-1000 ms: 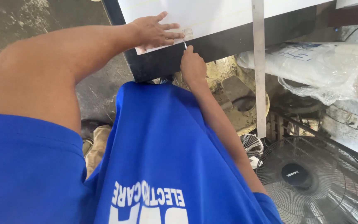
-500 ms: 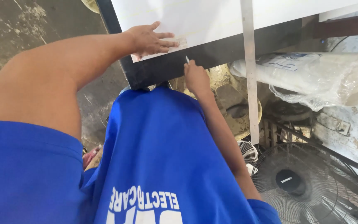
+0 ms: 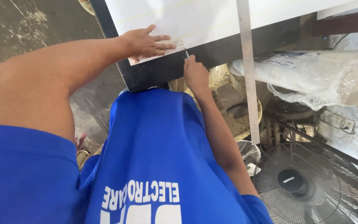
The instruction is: The person uses a metal ruler and a utility knife to cut a large white sheet on a workbench. They align the ruler along pre-drawn lines and score the material multiple times to separate strips. The person removes the cut strips and continues cutting the remaining sheet.
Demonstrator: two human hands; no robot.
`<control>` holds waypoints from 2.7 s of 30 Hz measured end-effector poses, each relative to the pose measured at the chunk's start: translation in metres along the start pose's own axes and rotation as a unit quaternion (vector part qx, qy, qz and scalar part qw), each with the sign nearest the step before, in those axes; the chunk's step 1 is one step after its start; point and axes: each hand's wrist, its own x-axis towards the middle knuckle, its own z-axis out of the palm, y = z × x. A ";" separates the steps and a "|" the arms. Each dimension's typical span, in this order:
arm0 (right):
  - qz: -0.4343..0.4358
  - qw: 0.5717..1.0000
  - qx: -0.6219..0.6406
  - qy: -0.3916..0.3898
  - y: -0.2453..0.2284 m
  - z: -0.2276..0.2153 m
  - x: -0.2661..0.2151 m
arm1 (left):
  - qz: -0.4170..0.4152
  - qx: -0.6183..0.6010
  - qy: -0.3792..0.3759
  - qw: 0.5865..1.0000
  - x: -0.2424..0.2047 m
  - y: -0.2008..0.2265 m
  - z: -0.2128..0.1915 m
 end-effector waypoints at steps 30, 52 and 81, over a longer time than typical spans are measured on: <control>-0.012 0.999 0.010 -0.043 0.010 -0.010 -0.010 | -0.010 0.022 -0.011 1.000 0.012 -0.001 0.015; -0.194 0.618 0.759 -0.059 -0.092 -0.076 -0.059 | -0.399 -0.570 0.426 0.578 -0.140 0.123 0.056; -0.089 0.940 0.309 -0.111 -0.451 -0.061 0.124 | -0.331 -0.658 0.393 0.550 -0.419 -0.135 0.213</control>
